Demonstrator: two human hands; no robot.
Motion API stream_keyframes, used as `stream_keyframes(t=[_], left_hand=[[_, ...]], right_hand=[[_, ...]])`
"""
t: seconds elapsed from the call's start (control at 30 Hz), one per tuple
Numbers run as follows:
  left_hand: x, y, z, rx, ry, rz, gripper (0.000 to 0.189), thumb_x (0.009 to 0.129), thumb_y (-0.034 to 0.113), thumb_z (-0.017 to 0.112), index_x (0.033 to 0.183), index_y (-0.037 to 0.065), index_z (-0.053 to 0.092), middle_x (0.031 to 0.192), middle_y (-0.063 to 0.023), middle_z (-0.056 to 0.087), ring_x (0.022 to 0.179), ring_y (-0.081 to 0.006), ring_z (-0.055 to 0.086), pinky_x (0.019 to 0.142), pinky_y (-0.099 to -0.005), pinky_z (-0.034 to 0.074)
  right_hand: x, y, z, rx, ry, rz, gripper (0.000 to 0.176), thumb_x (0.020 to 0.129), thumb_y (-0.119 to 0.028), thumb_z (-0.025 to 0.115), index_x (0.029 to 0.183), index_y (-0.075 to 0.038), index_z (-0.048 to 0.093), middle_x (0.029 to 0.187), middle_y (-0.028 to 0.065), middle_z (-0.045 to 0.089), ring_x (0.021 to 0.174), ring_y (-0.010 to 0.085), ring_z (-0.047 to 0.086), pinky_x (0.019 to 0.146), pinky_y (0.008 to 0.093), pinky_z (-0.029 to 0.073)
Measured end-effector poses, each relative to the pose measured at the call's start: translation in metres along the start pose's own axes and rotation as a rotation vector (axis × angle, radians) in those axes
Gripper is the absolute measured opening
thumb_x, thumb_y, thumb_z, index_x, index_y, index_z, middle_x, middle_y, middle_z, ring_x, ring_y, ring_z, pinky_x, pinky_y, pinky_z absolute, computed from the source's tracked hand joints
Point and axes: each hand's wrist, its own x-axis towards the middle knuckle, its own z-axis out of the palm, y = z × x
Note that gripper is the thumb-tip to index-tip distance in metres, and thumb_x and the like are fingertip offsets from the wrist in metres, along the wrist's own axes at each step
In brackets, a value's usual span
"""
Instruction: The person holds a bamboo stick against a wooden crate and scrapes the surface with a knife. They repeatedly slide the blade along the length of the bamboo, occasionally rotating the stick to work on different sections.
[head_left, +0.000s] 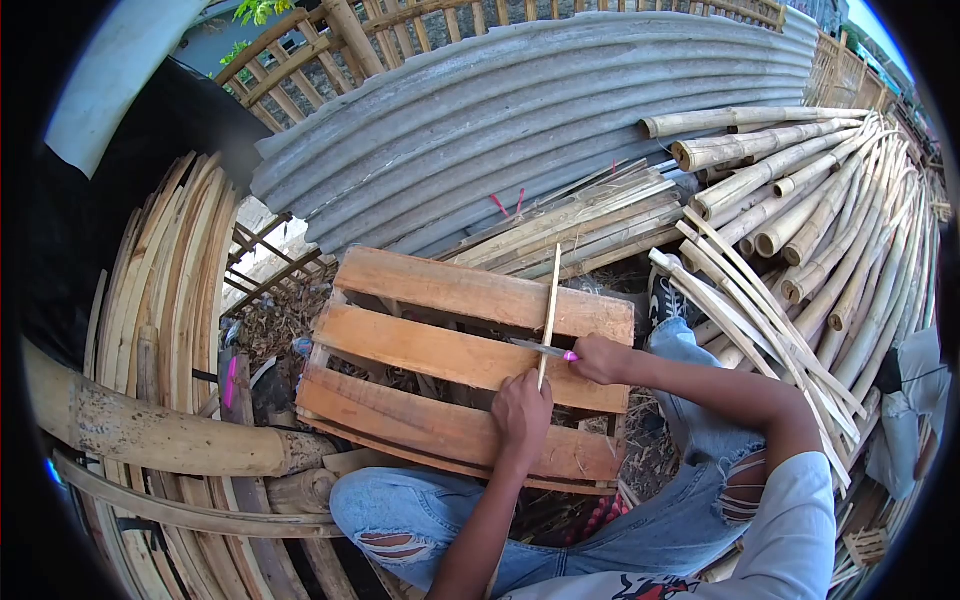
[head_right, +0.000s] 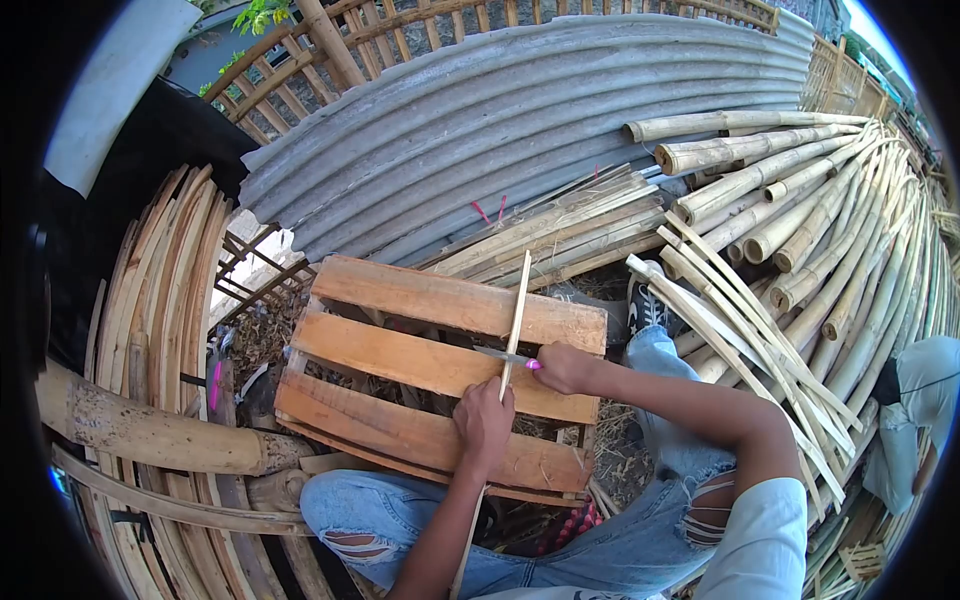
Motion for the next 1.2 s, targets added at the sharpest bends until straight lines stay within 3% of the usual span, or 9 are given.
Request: stream_keyframes(t=[0.1,0.43,0.5,0.57,0.63,0.67,0.7,0.8,1.2], left_hand=[[0.0,0.002,-0.002,0.003,-0.028,-0.011,0.016,0.08,0.015,0.06,0.071,0.002,0.058,0.072,-0.0147,0.063,0.07,-0.033,0.059,0.063,-0.0428,0.047],[-0.001,0.003,-0.001,-0.002,-0.017,0.009,0.015,0.082,0.015,0.058,0.073,0.002,0.057,0.074,-0.0145,0.063,0.072,-0.0326,0.059,0.064,-0.0427,0.047],[0.0,0.003,-0.002,-0.021,-0.025,-0.001,0.015,0.082,0.015,0.058,0.073,0.002,0.058,0.074,-0.0145,0.063,0.073,-0.0324,0.059,0.064,-0.0423,0.047],[0.0,0.003,-0.002,-0.021,-0.019,-0.003,0.016,0.082,0.015,0.058,0.073,0.002,0.058,0.074,-0.0144,0.063,0.073,-0.0324,0.059,0.065,-0.0424,0.047],[0.0,0.003,-0.001,-0.022,-0.015,-0.003,0.016,0.082,0.015,0.058,0.073,0.002,0.058,0.074,-0.0144,0.063,0.073,-0.0325,0.059,0.065,-0.0426,0.047],[0.0,0.003,0.0,-0.014,-0.021,-0.005,0.016,0.082,0.015,0.058,0.074,0.002,0.058,0.074,-0.0143,0.063,0.073,-0.0324,0.059,0.065,-0.0425,0.047],[0.0,0.002,0.001,-0.005,-0.027,-0.007,0.016,0.082,0.015,0.058,0.074,0.002,0.058,0.074,-0.0142,0.063,0.073,-0.0324,0.059,0.064,-0.0424,0.047],[0.0,0.002,0.0,0.002,-0.025,-0.003,0.016,0.082,0.015,0.058,0.074,0.002,0.058,0.074,-0.0142,0.063,0.072,-0.0323,0.058,0.064,-0.0422,0.047],[0.0,0.003,-0.001,-0.015,-0.013,0.009,0.014,0.082,0.014,0.057,0.075,0.002,0.06,0.074,-0.0143,0.063,0.072,-0.0322,0.059,0.064,-0.042,0.048]], right_hand=[[0.019,0.028,-0.007,0.033,0.155,0.035,0.037,0.081,-0.023,0.05,0.064,0.008,0.058,0.065,0.0307,0.057,0.067,0.0466,0.059,0.066,0.0511,0.049],[0.004,0.016,-0.009,0.116,0.0,-0.006,0.033,0.079,-0.022,0.052,0.064,0.007,0.057,0.06,0.0264,0.057,0.064,0.0442,0.061,0.062,0.0488,0.05],[0.008,0.018,-0.017,0.764,-0.293,0.368,0.028,0.081,-0.021,0.052,0.066,0.003,0.058,0.056,0.0166,0.057,0.063,0.0372,0.065,0.057,0.0469,0.051],[0.006,0.022,-0.028,1.009,-0.301,0.37,0.023,0.082,-0.017,0.051,0.069,0.001,0.057,0.059,0.0108,0.056,0.067,0.0321,0.067,0.06,0.0435,0.055],[0.009,0.027,-0.04,1.684,-0.273,0.361,0.023,0.084,-0.014,0.047,0.073,0.004,0.058,0.066,0.0148,0.06,0.077,0.0348,0.067,0.076,0.0444,0.056],[0.009,0.029,-0.051,1.777,-0.351,0.196,0.024,0.084,-0.01,0.045,0.086,0.008,0.06,0.09,0.022,0.063,0.097,0.0356,0.063,0.093,0.0445,0.049],[0.009,0.027,-0.056,1.779,-0.353,0.198,0.024,0.084,-0.01,0.045,0.086,0.008,0.06,0.09,0.022,0.063,0.097,0.0356,0.063,0.093,0.0445,0.049],[0.006,0.028,-0.066,1.779,-0.274,0.026,0.047,0.084,-0.012,0.046,0.126,0.009,0.045,0.138,0.0216,0.041,0.125,0.0301,0.044,0.108,0.0407,0.033],[0.0,0.024,-0.068,1.691,-0.363,0.01,0.062,0.083,-0.03,0.05,0.139,-0.008,0.038,0.143,0.0008,0.038,0.136,0.0133,0.02,0.11,0.0366,0.013]])
